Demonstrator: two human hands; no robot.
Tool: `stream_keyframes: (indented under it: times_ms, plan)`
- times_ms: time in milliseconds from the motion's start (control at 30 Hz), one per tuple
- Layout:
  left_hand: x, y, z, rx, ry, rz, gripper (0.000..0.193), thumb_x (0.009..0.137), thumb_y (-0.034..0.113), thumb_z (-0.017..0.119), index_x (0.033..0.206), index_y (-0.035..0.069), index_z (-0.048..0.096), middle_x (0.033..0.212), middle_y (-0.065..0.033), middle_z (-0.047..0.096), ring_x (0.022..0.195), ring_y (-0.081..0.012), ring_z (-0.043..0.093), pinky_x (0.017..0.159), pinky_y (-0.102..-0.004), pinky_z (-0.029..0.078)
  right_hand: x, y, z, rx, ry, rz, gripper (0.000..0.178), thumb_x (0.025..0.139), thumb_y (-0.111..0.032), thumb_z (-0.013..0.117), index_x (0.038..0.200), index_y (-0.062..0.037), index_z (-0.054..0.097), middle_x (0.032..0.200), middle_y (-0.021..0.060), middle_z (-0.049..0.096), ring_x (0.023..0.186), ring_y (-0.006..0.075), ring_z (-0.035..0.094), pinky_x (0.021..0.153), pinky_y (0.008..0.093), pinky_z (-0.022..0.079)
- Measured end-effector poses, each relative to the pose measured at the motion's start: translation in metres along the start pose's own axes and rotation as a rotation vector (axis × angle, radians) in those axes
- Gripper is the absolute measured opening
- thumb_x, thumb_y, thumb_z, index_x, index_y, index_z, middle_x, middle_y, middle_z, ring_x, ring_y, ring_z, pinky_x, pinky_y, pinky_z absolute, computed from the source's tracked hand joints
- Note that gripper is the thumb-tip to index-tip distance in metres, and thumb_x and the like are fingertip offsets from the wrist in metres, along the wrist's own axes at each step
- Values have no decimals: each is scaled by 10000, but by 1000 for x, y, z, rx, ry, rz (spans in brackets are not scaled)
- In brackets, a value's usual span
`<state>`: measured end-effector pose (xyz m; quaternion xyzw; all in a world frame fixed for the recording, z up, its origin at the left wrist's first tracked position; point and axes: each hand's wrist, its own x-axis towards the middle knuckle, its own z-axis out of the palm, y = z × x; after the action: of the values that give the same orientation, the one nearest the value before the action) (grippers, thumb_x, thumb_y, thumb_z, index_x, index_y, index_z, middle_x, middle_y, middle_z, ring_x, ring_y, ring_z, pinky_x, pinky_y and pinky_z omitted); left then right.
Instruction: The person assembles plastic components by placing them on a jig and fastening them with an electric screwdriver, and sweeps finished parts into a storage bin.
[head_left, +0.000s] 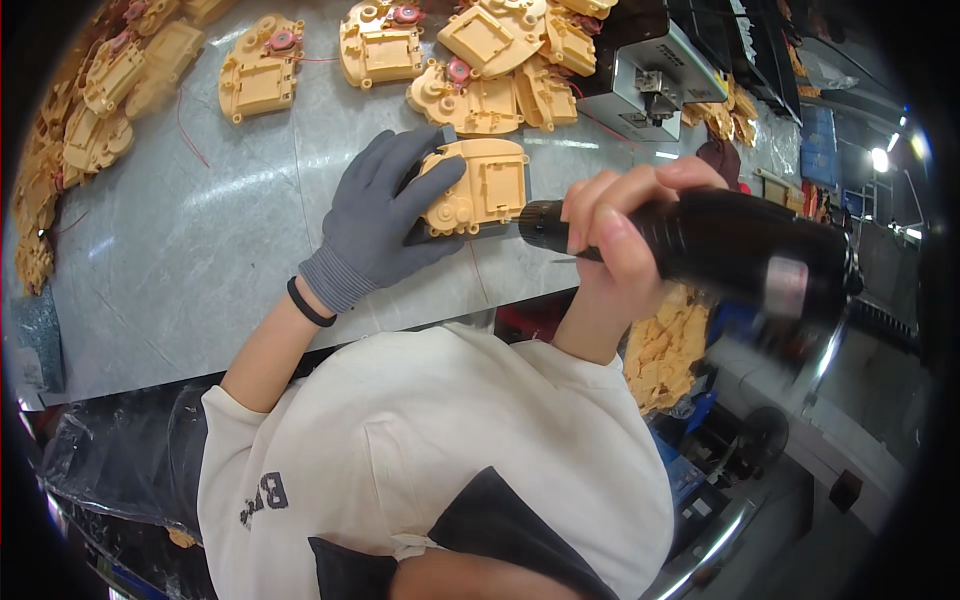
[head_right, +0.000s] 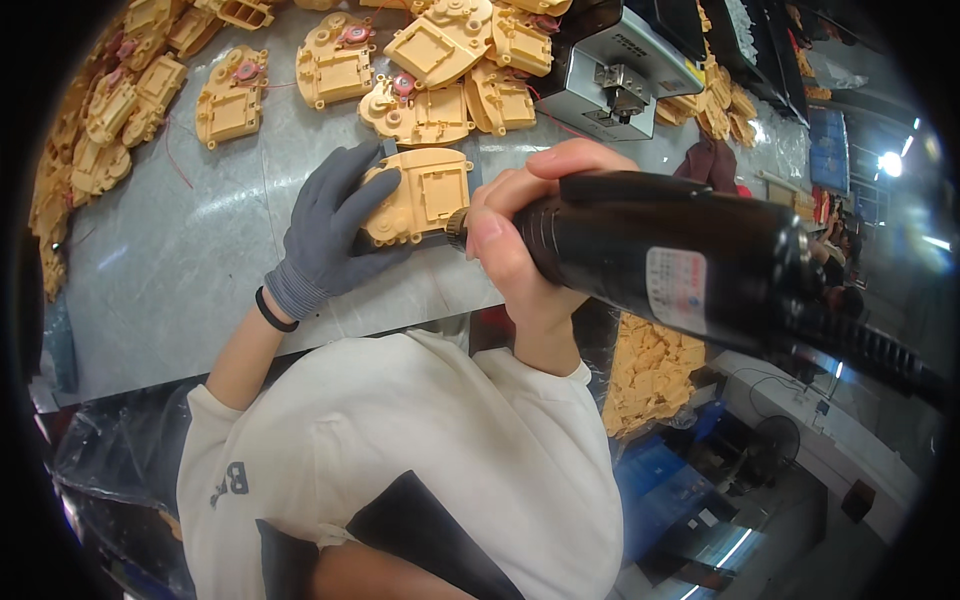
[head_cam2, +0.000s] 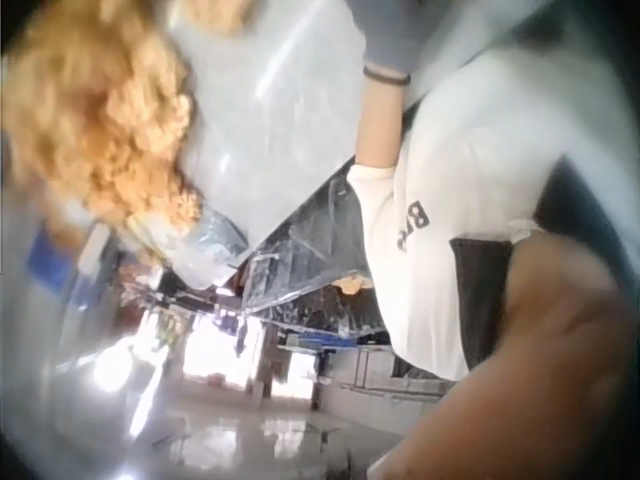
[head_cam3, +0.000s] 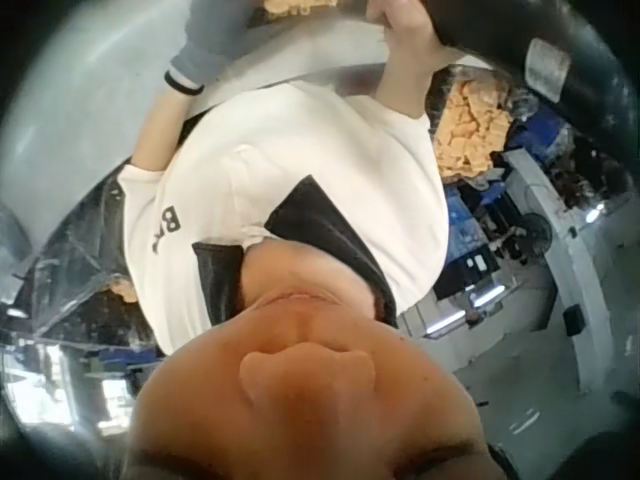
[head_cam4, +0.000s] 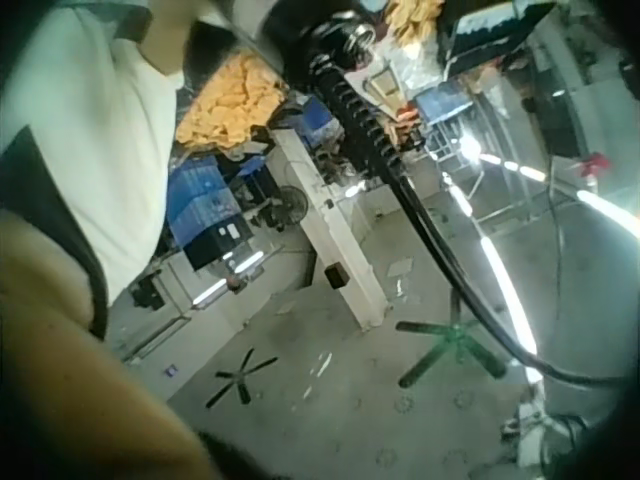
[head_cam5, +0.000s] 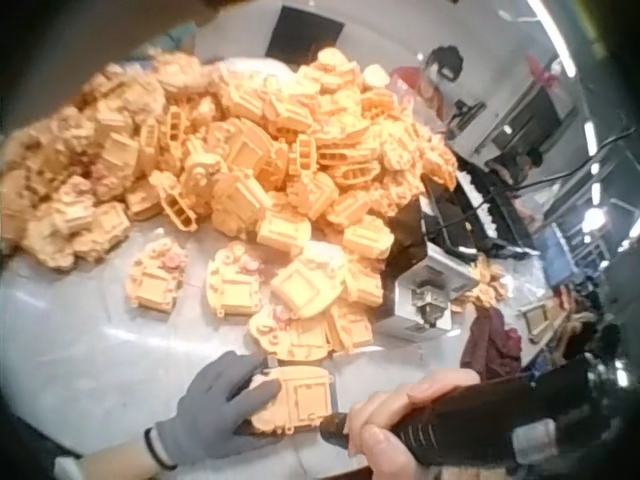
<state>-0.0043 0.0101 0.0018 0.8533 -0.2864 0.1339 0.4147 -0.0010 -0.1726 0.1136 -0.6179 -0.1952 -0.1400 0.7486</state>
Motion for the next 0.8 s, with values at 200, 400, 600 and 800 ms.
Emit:
stream_keyframes:
  times_ms: [200,400,600,800]
  plan:
    - [1,1,-1,-27,-8,-23,715,617,314,776,1244,158,468,1249,-138,437,1116,-350,448,958,-445,387,-1,4,3,-7,-15,-2,437,730,73,578,1093,-24,355,592,66,507,480,149,489,495,285,446]
    - [2,1,4,-32,17,-46,678,633,332,764,1220,149,478,1201,-121,457,1091,-336,462,925,-436,398,-3,-1,7,-5,75,10,448,721,57,591,1092,-48,361,585,59,484,469,158,470,485,303,431]
    - [1,3,7,-7,10,-74,646,648,328,745,1207,140,481,1155,-121,467,1065,-345,468,907,-437,399,-3,-2,2,-64,-47,11,466,732,14,498,1171,-57,363,618,81,458,483,191,451,506,348,391]
    - [0,7,9,-18,37,-92,631,648,317,737,1199,145,481,1124,-121,469,1053,-349,470,884,-436,400,-4,-2,3,-83,-4,7,467,725,17,497,1168,-49,363,625,84,461,485,186,450,525,349,400]
